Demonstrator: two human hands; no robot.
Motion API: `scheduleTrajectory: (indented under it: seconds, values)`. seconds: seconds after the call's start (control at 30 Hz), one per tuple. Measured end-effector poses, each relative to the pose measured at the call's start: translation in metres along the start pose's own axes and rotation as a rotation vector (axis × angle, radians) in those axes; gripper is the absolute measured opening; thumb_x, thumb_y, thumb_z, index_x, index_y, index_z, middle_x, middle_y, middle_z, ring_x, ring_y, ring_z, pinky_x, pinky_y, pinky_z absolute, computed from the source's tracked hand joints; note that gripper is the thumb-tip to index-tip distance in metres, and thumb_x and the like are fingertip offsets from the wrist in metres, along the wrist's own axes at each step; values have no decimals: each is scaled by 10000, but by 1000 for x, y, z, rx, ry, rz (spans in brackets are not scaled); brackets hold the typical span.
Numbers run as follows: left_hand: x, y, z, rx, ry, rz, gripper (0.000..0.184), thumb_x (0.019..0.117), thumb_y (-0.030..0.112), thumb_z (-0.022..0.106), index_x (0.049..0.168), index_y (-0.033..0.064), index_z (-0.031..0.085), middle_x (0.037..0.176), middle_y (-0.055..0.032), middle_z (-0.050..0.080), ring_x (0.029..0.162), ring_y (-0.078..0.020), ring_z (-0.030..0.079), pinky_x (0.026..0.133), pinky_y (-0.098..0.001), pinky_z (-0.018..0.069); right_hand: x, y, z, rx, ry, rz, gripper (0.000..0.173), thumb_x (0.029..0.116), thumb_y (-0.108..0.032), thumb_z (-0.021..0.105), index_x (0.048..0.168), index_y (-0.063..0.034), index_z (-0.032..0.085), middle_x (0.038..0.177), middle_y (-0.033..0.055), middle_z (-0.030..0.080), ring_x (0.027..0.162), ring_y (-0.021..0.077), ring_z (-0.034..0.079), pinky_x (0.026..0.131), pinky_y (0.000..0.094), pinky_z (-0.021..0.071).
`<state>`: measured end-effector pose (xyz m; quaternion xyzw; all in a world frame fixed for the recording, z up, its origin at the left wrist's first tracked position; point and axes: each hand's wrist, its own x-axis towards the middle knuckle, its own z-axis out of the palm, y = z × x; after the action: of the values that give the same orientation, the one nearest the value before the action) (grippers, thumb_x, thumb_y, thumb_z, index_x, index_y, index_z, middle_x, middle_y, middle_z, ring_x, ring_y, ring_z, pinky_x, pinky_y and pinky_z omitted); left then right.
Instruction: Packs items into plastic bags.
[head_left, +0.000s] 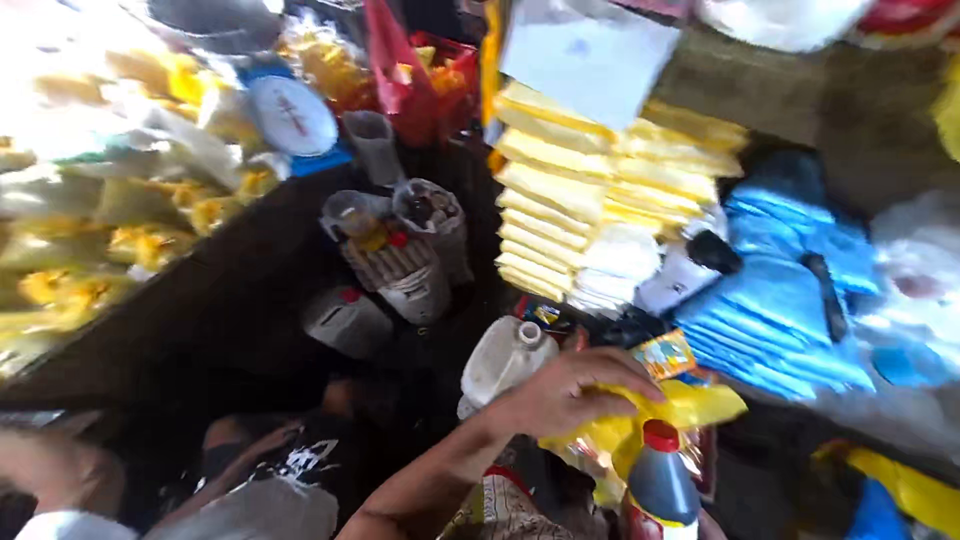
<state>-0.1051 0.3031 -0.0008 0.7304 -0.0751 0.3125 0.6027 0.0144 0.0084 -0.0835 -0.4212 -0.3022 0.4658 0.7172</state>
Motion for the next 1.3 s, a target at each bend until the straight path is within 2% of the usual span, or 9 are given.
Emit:
scheduleTrajectory:
  seconds: [0.1,0.2,0.33,0.47,0.57,0.7,0.87,1.1,1.3]
  values:
    - [-33,19,-95,217,393,-144,251,983,60,631,1223,68,704,1207,-61,706,1067,-171,686,926,-379,601,90,4,42,18,41,1,546,833,-201,806,1349,-220,626,1184,-5,731,1053,114,705,920,350,607]
    - [-73,47,-155,412,670,-181,393,962,40,636,1348,111,635,1252,-66,687,1059,-204,689,886,-402,618,186,0,98,-36,-2,-62,682,742,-82,864,1331,-137,526,1152,41,717,1040,178,709,916,418,613]
    - [-122,75,-184,588,920,-128,304,941,45,661,1243,47,690,1187,-87,722,1054,-212,704,914,-387,616,301,-9,181,-419,-137,-314,884,698,-91,930,1409,45,422,1209,155,673,1101,258,692,959,430,620]
    - [-179,97,-173,812,1048,-187,259,950,113,665,1193,33,705,1153,-74,729,1037,-176,706,906,-363,613,367,-1,237,-540,-51,-492,948,674,-190,963,1432,-51,411,1222,104,653,1109,205,676,939,422,612]
    - [-230,122,-151,941,1158,-235,305,940,130,659,1225,23,676,1185,-72,713,1067,-155,688,935,-342,593,403,0,269,-469,32,-628,950,705,-194,951,1432,-95,347,1223,99,630,1074,203,687,901,432,622]
    - [-295,147,-124,1050,1311,-345,381,913,108,650,1282,18,626,1218,-78,676,1088,-122,649,945,-319,560,431,3,298,-456,115,-620,972,730,-269,939,1460,-135,311,1262,97,618,1102,201,675,902,440,611]
    - [-335,181,-112,1019,1413,-261,332,915,57,644,1246,35,627,1198,2,678,1075,-61,644,937,-258,552,439,34,323,-466,175,-572,1016,722,-340,937,1489,-155,295,1288,105,607,1126,214,659,921,461,585]
    - [-369,169,-165,924,1534,-273,233,979,84,569,1197,49,646,1055,58,707,938,-18,670,831,-231,586,472,64,372,-469,183,-607,1076,679,-261,966,1488,-71,282,1307,128,594,1179,191,640,999,401,567]
    - [-398,164,-257,953,1483,-288,208,974,180,593,1106,60,700,933,33,731,798,-27,688,710,-198,593,520,119,439,-474,227,-628,1159,682,-265,963,1532,-15,216,1397,161,546,1272,196,589,1069,376,524]
